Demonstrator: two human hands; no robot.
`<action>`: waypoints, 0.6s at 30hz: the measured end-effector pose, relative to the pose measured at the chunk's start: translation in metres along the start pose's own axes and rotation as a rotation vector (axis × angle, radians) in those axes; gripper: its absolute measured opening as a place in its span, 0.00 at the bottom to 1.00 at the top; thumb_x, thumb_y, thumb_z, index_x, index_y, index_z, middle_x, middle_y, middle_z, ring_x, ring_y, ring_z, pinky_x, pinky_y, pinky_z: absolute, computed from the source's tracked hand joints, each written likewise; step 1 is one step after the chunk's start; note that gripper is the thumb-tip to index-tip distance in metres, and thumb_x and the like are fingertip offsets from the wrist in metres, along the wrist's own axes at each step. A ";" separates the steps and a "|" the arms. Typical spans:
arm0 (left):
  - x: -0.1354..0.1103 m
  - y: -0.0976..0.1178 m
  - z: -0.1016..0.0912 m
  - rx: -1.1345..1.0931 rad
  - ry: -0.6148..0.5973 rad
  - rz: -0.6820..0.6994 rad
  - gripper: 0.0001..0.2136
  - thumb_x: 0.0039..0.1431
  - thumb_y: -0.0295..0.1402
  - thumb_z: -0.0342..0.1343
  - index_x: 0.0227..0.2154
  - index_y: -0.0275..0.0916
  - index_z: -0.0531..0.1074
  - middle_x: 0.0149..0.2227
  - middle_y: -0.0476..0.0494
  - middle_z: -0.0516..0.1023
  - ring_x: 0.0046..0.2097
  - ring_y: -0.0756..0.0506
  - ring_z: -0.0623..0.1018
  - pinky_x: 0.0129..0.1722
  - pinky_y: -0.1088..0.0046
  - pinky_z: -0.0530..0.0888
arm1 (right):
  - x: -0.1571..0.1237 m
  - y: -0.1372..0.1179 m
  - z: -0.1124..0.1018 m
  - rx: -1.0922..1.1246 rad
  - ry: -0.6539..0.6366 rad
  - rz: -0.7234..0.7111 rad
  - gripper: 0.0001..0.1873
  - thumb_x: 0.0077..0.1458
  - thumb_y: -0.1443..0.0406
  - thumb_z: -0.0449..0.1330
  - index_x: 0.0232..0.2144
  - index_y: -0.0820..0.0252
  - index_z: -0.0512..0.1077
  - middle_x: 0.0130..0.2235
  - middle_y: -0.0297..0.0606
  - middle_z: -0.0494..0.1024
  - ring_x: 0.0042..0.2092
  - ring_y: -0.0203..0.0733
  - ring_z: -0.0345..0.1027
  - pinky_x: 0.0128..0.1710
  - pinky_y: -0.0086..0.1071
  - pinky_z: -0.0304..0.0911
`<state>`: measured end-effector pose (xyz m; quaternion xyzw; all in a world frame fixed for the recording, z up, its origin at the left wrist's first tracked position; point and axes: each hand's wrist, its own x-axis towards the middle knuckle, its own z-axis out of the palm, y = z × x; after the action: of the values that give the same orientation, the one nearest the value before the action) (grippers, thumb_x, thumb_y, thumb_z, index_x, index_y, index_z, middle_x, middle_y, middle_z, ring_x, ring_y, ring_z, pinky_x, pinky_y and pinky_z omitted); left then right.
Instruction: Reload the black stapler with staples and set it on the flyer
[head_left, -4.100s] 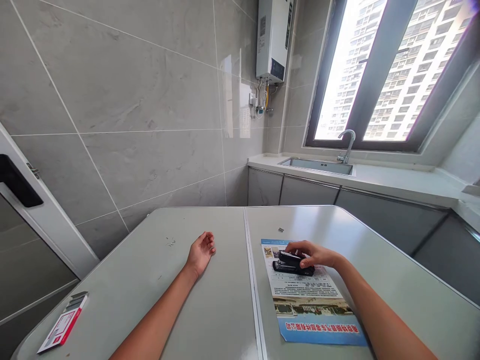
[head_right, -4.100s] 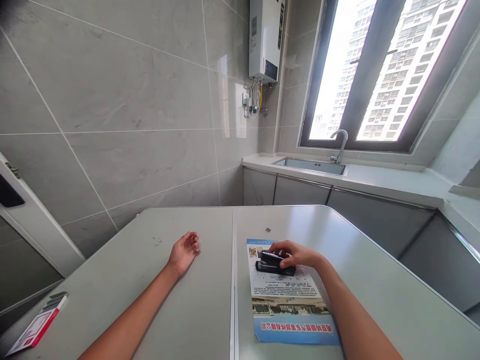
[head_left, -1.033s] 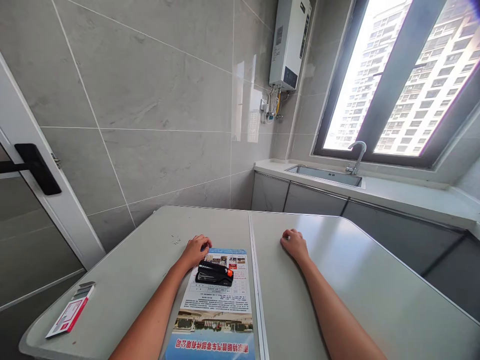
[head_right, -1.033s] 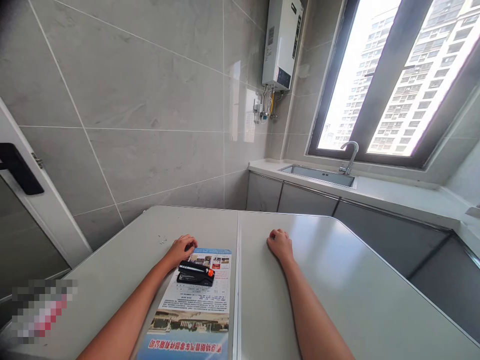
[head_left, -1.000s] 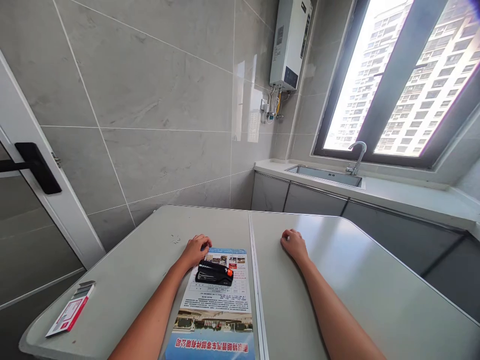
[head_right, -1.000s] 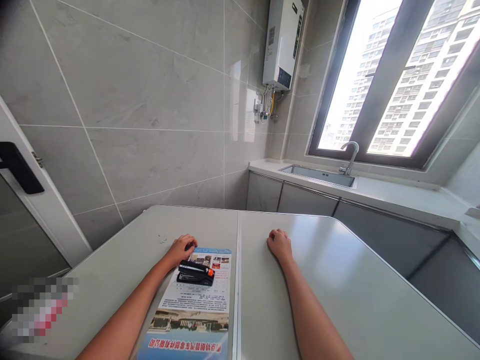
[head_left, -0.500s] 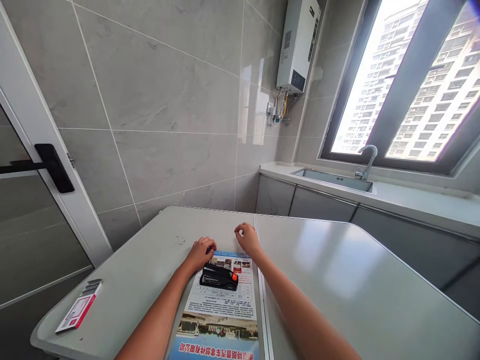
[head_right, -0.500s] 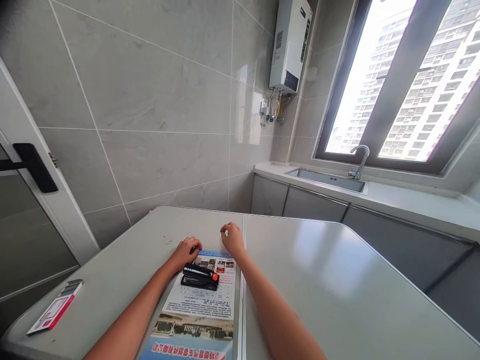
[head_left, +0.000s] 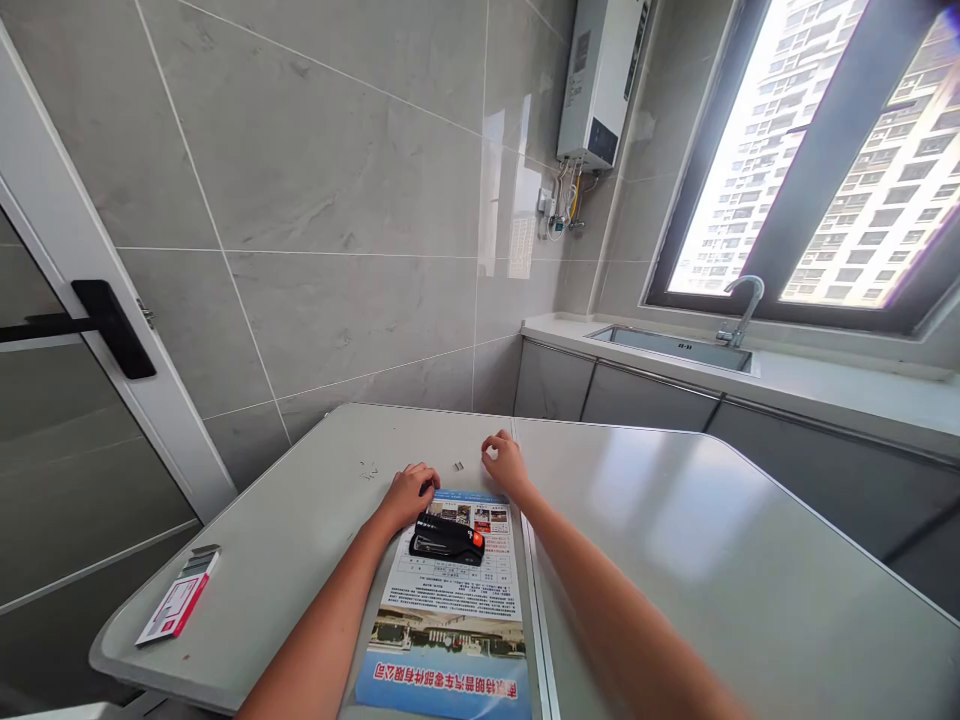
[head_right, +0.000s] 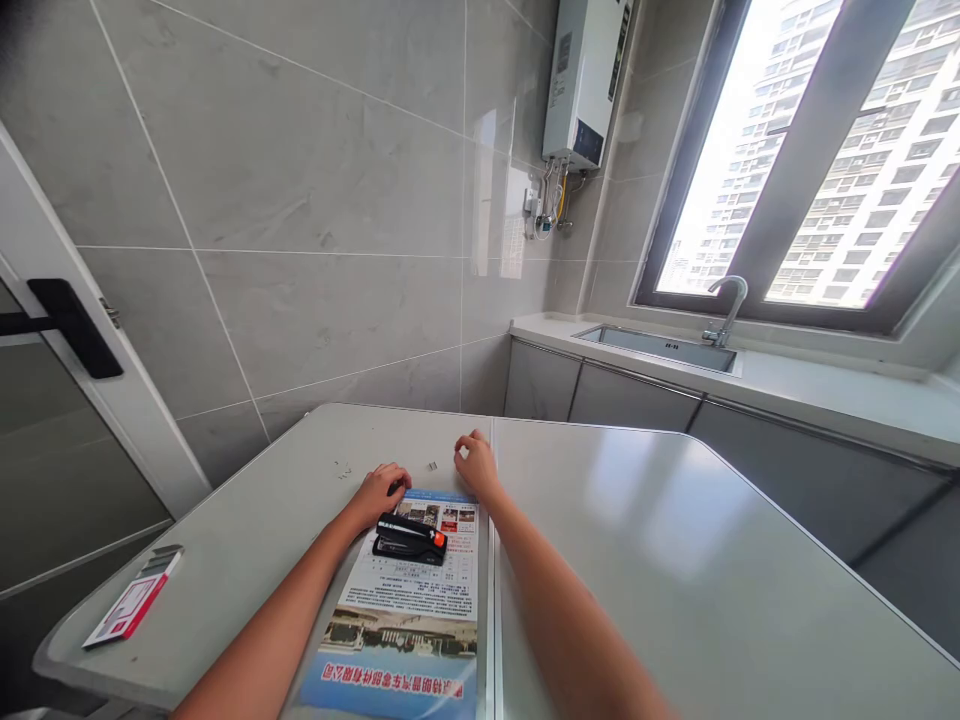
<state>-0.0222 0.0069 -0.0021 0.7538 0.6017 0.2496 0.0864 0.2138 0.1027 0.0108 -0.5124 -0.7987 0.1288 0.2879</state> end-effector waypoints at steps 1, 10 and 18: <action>0.000 0.000 0.000 -0.002 0.001 -0.001 0.09 0.60 0.26 0.52 0.35 0.42 0.77 0.41 0.44 0.79 0.49 0.41 0.75 0.48 0.64 0.66 | -0.007 0.014 -0.011 -0.039 0.011 0.036 0.12 0.58 0.71 0.55 0.40 0.59 0.77 0.45 0.42 0.75 0.43 0.42 0.69 0.42 0.31 0.58; 0.002 -0.003 0.002 -0.012 -0.012 -0.006 0.09 0.60 0.27 0.52 0.35 0.42 0.77 0.40 0.44 0.79 0.48 0.41 0.76 0.48 0.64 0.67 | -0.106 0.147 -0.107 -0.367 0.060 0.330 0.14 0.64 0.65 0.51 0.30 0.59 0.73 0.35 0.44 0.74 0.39 0.46 0.68 0.35 0.34 0.52; 0.004 -0.007 0.002 0.006 -0.034 -0.008 0.09 0.60 0.27 0.51 0.36 0.42 0.76 0.40 0.44 0.78 0.47 0.42 0.75 0.49 0.65 0.67 | -0.118 0.168 -0.113 -0.349 0.064 0.353 0.13 0.61 0.64 0.51 0.26 0.58 0.70 0.34 0.42 0.75 0.37 0.45 0.67 0.34 0.33 0.51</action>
<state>-0.0264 0.0128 -0.0057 0.7558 0.6038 0.2349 0.0954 0.4420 0.0618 -0.0212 -0.6899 -0.6974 0.0207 0.1933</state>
